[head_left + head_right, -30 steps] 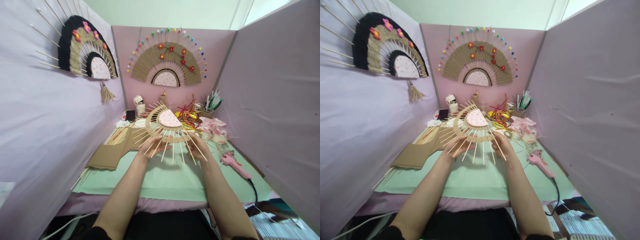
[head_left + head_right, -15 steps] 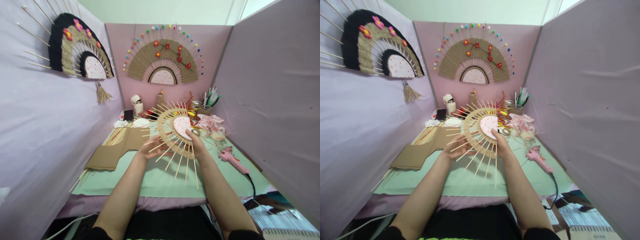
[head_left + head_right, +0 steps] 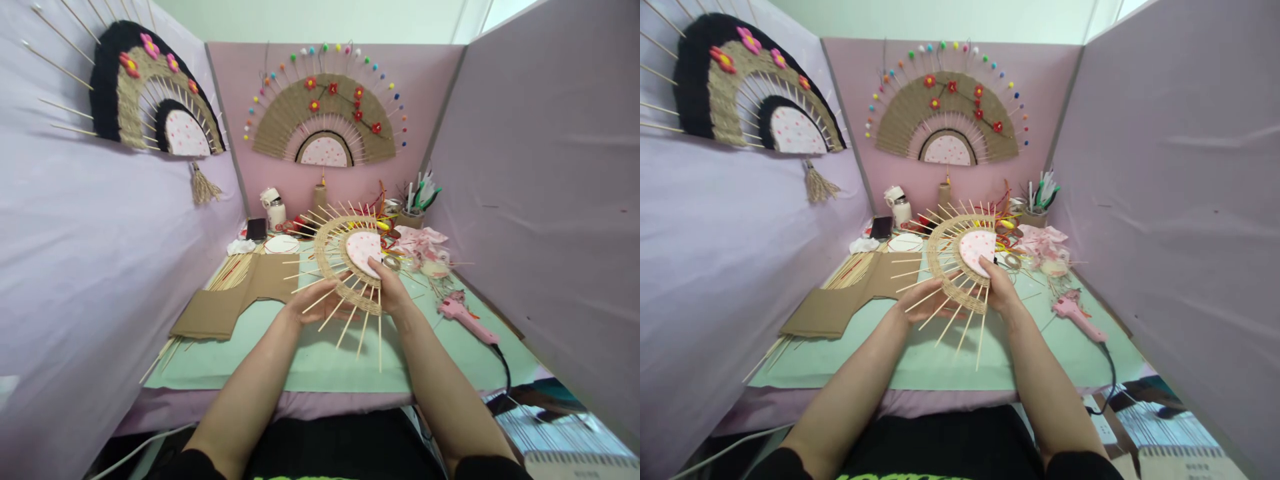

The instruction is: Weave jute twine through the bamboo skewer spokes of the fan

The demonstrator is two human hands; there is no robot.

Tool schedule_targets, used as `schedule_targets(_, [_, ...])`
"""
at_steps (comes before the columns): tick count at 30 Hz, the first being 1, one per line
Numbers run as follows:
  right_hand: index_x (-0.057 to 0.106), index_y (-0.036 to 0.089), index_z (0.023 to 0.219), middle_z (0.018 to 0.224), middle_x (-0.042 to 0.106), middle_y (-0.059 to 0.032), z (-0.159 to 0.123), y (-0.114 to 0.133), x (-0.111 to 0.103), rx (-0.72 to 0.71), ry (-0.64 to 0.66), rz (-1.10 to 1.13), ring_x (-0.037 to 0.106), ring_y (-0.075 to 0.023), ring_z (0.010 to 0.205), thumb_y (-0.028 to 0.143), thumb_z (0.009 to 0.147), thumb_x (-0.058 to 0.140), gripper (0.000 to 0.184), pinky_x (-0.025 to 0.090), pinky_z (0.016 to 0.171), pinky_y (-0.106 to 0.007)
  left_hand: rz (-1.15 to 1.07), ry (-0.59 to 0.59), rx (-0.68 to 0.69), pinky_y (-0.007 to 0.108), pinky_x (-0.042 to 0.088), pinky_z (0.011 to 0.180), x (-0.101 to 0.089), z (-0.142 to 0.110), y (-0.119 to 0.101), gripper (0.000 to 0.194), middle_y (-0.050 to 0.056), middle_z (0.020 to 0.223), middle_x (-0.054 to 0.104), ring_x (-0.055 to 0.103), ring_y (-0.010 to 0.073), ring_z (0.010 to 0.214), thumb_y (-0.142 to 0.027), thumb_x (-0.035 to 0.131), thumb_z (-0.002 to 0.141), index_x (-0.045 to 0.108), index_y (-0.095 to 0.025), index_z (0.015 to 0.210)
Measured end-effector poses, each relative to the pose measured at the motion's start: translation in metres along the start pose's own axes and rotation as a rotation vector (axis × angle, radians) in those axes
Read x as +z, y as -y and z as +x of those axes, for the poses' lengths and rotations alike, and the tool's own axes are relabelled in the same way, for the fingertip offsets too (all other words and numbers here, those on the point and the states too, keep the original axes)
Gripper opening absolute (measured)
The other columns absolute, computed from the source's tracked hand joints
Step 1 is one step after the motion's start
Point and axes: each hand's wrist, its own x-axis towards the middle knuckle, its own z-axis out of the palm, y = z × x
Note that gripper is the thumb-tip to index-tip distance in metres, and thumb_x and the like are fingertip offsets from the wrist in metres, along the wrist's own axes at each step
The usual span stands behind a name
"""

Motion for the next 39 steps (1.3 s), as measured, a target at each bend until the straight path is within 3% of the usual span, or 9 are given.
schedule_targets(9, [0.063,0.016,0.090,0.070,0.069,-0.0060,0.002,-0.006,0.001,-0.030,0.006,-0.078,0.061,-0.0179,0.056,0.030,0.075,0.062,0.021,0.050,0.047,-0.029,0.037,-0.085,0.104,0.048,0.043,0.088,0.010,0.010,0.013,0.043,0.011,0.111,0.064,0.063,0.0260,0.094,-0.025,0.045,0.087,0.042,-0.026,0.131])
schedule_targets(14, [0.059,0.018,0.080,0.045,0.052,0.0022,0.007,-0.007,-0.002,-0.036,-0.024,-0.108,0.041,-0.0095,0.034,0.051,0.075,0.059,0.033,0.030,0.030,-0.021,0.043,-0.109,0.133,0.044,0.047,0.085,0.007,0.012,0.012,0.060,0.012,0.113,0.063,0.063,0.0256,0.096,-0.013,0.051,0.079,0.035,-0.026,0.136])
schedule_targets(17, [0.057,0.019,0.082,0.039,0.033,0.0092,0.008,-0.003,-0.004,-0.077,0.015,-0.127,0.022,-0.0046,0.030,0.058,0.073,0.057,0.040,0.015,0.029,-0.017,0.036,-0.162,0.192,0.042,0.049,0.085,0.002,0.011,0.008,0.062,0.011,0.114,0.063,0.063,0.0245,0.097,-0.015,0.051,0.080,0.032,-0.026,0.137])
schedule_targets(19, [0.058,0.019,0.086,0.041,0.028,0.0106,0.006,0.001,-0.005,-0.133,0.032,-0.136,0.016,-0.0037,0.033,0.057,0.073,0.058,0.041,0.011,0.031,-0.016,0.031,-0.221,0.240,0.042,0.049,0.084,0.001,0.010,0.005,0.063,0.011,0.112,0.064,0.063,0.0242,0.097,-0.015,0.051,0.080,0.029,-0.027,0.138])
schedule_targets(24, [0.059,0.017,0.090,0.044,0.030,0.0096,0.003,0.005,-0.007,-0.230,0.013,-0.137,0.014,-0.0042,0.037,0.054,0.073,0.059,0.040,0.010,0.033,-0.016,-0.005,-0.311,0.324,0.042,0.049,0.084,0.000,0.007,-0.002,0.061,0.011,0.103,0.066,0.065,0.0235,0.092,-0.016,0.052,0.081,0.029,-0.024,0.137])
schedule_targets(30, [0.060,0.018,0.090,0.046,0.031,0.0089,0.004,0.005,-0.009,-0.255,0.007,-0.149,0.015,-0.0045,0.038,0.054,0.073,0.059,0.039,0.010,0.034,-0.016,-0.047,-0.405,0.358,0.038,0.051,0.078,-0.003,0.007,-0.004,0.061,0.005,0.090,0.067,0.066,0.0205,0.083,-0.016,0.053,0.081,0.029,-0.029,0.135])
schedule_targets(35, [0.061,0.018,0.088,0.046,0.031,0.0086,0.002,0.007,-0.009,-0.278,-0.023,-0.149,0.016,-0.0044,0.038,0.049,0.073,0.061,0.034,0.010,0.034,-0.017,-0.068,-0.405,0.410,0.036,0.051,0.079,-0.009,0.010,-0.004,0.063,0.007,0.093,0.068,0.067,0.0191,0.080,-0.015,0.055,0.080,0.028,-0.027,0.135])
schedule_targets(39, [0.061,0.018,0.088,0.046,0.030,0.0090,-0.002,0.006,-0.006,-0.346,-0.028,-0.205,0.015,-0.0046,0.038,0.047,0.075,0.059,0.032,0.010,0.035,-0.018,-0.065,-0.422,0.432,0.036,0.051,0.079,-0.013,0.010,-0.004,0.055,0.007,0.095,0.068,0.067,0.0194,0.080,-0.019,0.057,0.079,0.037,-0.025,0.130])
